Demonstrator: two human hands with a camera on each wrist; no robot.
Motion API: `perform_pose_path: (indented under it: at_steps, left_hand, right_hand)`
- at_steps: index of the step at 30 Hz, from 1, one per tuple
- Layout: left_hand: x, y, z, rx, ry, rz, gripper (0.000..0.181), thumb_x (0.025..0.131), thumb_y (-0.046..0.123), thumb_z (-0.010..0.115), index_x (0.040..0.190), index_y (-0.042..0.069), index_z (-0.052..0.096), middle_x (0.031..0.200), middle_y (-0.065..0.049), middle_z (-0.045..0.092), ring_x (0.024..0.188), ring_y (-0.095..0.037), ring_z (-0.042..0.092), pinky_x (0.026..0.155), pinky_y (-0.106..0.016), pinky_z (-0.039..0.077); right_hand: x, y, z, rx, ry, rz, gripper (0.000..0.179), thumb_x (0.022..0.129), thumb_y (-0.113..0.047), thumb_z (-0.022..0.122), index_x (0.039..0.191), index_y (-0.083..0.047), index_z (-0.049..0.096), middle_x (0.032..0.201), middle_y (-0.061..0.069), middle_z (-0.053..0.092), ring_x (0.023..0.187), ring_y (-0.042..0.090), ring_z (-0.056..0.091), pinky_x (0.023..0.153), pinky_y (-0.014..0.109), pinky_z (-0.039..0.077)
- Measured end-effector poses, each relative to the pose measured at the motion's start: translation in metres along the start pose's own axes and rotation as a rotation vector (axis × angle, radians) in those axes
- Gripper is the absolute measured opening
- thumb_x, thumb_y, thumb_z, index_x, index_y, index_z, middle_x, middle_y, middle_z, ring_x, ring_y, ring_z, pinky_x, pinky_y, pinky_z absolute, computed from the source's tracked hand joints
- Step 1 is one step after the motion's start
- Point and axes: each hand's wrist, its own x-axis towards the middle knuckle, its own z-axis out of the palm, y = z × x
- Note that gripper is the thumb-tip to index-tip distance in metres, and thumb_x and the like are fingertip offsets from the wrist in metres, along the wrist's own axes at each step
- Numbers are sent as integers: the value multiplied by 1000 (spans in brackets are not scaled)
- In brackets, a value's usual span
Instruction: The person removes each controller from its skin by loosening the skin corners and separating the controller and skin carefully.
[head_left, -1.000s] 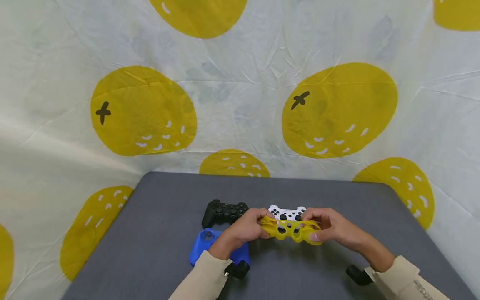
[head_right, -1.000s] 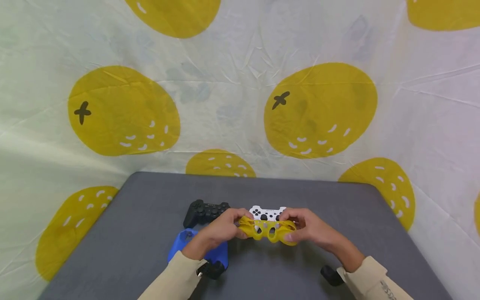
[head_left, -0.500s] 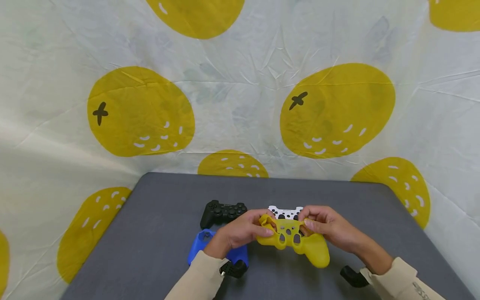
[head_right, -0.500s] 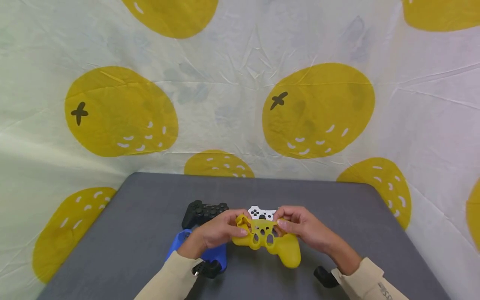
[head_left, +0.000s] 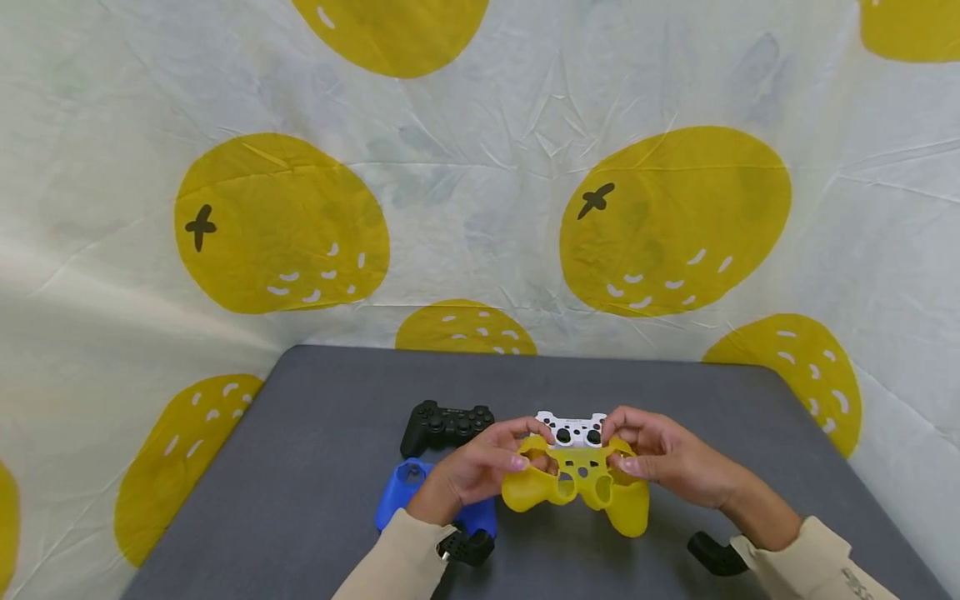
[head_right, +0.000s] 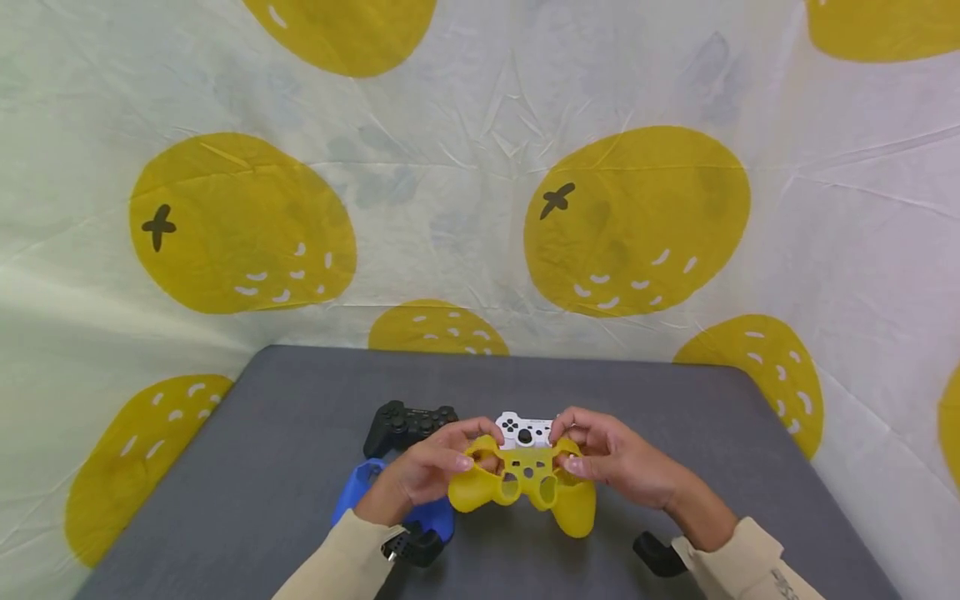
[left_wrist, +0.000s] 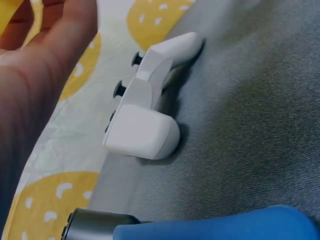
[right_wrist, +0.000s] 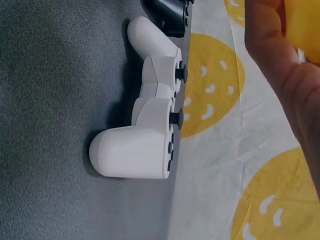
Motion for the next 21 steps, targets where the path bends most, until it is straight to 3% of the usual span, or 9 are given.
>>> perform_pose_path:
  at_steps: [2, 5, 8, 15, 19, 21]
  left_hand:
    - [-1, 1, 0, 7, 9, -16, 28, 95, 14, 64, 121, 20, 61, 110, 2, 66, 103, -11, 65, 91, -24, 58]
    - [-3, 3, 0, 26, 35, -34, 27, 98, 9, 63, 121, 21, 60, 115, 1, 61, 103, -11, 65, 85, -25, 60]
    - [-4, 5, 1, 19, 57, -66, 27, 100, 7, 60, 123, 22, 60, 118, -1, 58, 104, -12, 65, 83, -26, 61]
    - [-4, 8, 3, 162, 113, -143, 42, 98, 13, 72, 135, 18, 54, 130, 3, 57, 114, -14, 61, 86, -26, 60]
    - [-8, 11, 0, 177, 195, -143, 40, 98, 15, 73, 134, 13, 55, 118, 2, 62, 103, -12, 64, 82, -27, 62]
    - [-10, 13, -1, 174, 206, -147, 42, 97, 15, 72, 135, 14, 55, 117, 2, 64, 101, -13, 65, 81, -29, 63]
  right_hand:
    - [-1, -1, 0, -25, 30, -8, 30, 106, 7, 43, 131, -7, 49, 103, 0, 60, 91, 19, 56, 79, 29, 49]
    - [-5, -2, -1, -59, 62, 9, 39, 103, 3, 52, 139, -10, 46, 125, -1, 61, 107, 18, 58, 90, 29, 55]
    - [-8, -2, -1, -111, 81, 25, 53, 96, 0, 64, 144, -10, 43, 142, -1, 52, 121, 18, 55, 99, 32, 57]
    - [-10, -1, 3, -162, 100, 38, 58, 93, 6, 68, 144, -2, 42, 145, 5, 50, 116, 17, 63, 89, 36, 63]
    - [-13, -3, 4, -207, 125, 68, 59, 92, 6, 69, 145, -6, 45, 147, 2, 48, 119, 16, 65, 89, 37, 63]
    - [-14, -3, 3, -232, 147, 85, 59, 92, 5, 69, 145, -7, 45, 147, 3, 47, 123, 18, 63, 91, 37, 63]
